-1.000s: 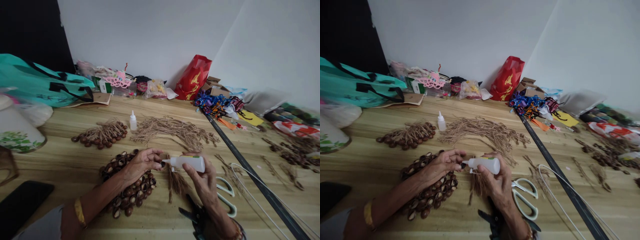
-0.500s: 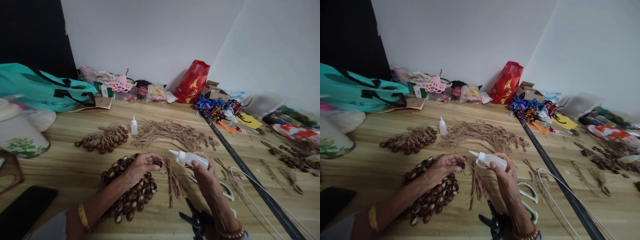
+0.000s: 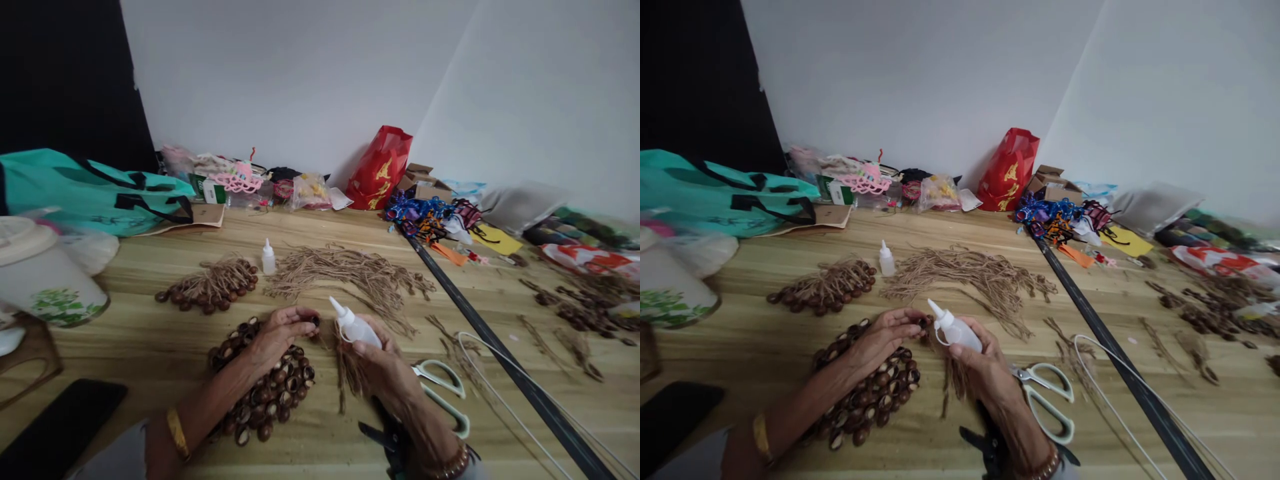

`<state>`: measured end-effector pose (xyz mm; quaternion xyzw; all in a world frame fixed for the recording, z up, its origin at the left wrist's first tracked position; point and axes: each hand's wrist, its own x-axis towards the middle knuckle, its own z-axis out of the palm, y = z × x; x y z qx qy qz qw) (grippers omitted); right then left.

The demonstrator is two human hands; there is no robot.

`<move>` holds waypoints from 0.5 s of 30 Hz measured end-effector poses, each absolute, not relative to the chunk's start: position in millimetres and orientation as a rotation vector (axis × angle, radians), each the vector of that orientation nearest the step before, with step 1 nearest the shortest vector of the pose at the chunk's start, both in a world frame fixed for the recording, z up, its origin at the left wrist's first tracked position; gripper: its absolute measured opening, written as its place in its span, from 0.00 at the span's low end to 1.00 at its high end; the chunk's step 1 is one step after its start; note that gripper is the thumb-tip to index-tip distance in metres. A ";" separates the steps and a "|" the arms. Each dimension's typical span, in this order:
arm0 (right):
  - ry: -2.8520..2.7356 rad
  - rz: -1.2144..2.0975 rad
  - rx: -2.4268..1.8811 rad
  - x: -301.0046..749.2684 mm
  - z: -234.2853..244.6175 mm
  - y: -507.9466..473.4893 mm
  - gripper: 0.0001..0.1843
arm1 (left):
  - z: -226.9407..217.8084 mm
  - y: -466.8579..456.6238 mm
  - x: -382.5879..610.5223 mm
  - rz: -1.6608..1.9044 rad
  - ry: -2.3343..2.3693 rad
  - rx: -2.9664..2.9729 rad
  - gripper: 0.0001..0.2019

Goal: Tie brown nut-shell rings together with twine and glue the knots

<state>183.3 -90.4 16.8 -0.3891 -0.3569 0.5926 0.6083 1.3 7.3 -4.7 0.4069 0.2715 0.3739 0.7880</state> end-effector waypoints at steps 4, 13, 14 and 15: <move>-0.957 1.318 -0.954 175.2 19.6 -94.9 0.20 | -4.2 8.1 0.7 0.819 0.563 0.863 0.11; -1.236 1.374 -0.963 163.8 24.7 -103.9 0.17 | 2.7 5.9 -0.8 0.806 0.608 0.793 0.12; -1.260 1.366 -0.961 161.6 23.5 -105.9 0.17 | 3.7 5.6 -0.4 0.814 0.609 0.790 0.13; -1.292 1.350 -0.972 159.2 22.5 -108.5 0.16 | 4.4 5.3 0.1 0.823 0.608 0.786 0.13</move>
